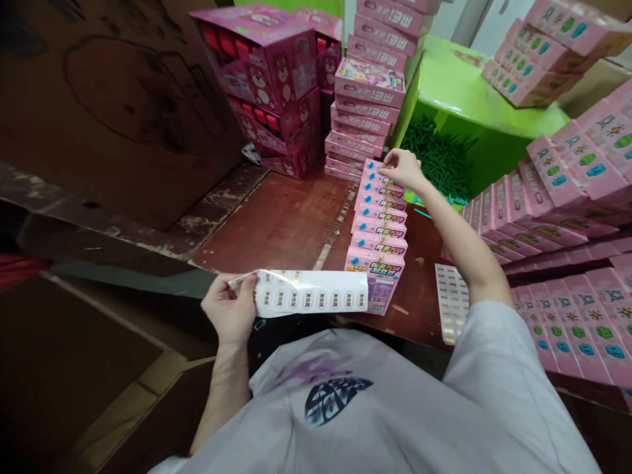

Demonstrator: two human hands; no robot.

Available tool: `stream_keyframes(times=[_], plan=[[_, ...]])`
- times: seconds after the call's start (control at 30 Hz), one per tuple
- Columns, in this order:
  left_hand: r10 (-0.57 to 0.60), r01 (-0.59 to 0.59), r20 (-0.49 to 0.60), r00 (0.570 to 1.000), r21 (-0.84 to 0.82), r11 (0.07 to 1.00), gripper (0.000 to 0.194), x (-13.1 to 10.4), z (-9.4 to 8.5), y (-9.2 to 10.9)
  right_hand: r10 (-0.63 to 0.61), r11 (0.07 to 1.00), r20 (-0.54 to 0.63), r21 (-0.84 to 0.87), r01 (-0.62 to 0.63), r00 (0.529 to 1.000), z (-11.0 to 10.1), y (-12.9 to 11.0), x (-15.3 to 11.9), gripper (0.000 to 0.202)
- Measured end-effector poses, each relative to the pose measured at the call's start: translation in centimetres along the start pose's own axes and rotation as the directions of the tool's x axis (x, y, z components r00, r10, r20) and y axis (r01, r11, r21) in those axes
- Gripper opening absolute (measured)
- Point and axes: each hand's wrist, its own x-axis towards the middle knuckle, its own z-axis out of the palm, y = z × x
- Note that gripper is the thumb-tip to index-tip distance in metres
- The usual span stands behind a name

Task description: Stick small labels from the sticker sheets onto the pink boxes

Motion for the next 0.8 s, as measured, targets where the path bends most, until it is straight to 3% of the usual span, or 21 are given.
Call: stream_keyframes(times=[0.1,0.2,0.3,0.4,0.5,0.57,0.67,0.73,0.8], plan=[[0.002,-0.002,-0.021,1.0,-0.004,1.0,0.018,-0.1,-0.7,-0.2,0.167,0.983,0.035,-0.084,-0.163,0.985,0.6,4.2,3.4,0.018],[-0.014,0.014,-0.053,0.998,0.001,1.0,0.018,-0.2,-1.2,-0.6,0.17,0.976,0.108,-0.153,-0.153,0.98,1.5,5.7,4.0,0.018],[-0.023,0.023,-0.065,0.998,0.005,1.0,0.019,-0.1,-1.4,-0.9,0.121,0.955,0.098,-0.283,-0.089,0.988,2.2,6.1,3.6,0.023],[-0.035,0.035,-0.053,0.998,-0.001,0.999,0.019,-0.1,-1.4,-0.9,0.07,0.949,0.054,-0.311,-0.05,0.996,2.1,6.8,3.2,0.049],[-0.023,0.022,-0.052,0.998,-0.011,1.0,0.019,-0.3,-1.2,-0.6,0.027,0.972,-0.039,-0.232,-0.035,0.999,1.7,6.4,2.7,0.077],[-0.013,0.013,-0.059,0.998,-0.014,1.0,0.019,-0.4,-0.9,-0.3,-0.012,0.987,-0.127,-0.158,-0.008,0.992,1.7,4.2,1.8,0.066],[0.006,-0.007,-0.058,0.998,-0.024,1.0,0.017,-0.6,-0.2,0.3,-0.161,0.981,-0.145,0.084,0.174,0.976,2.1,-2.2,-2.0,0.026],[0.042,-0.044,-0.058,0.997,-0.033,0.998,0.016,-0.6,0.2,0.8,-0.367,0.894,0.016,0.28,0.348,0.93,2.5,-7.2,-5.9,0.019],[0.096,-0.098,-0.065,0.993,-0.04,0.994,0.016,-0.7,0.6,1.3,-0.475,0.819,0.248,0.476,0.321,0.844,3.0,-11.5,-9.8,0.026]])
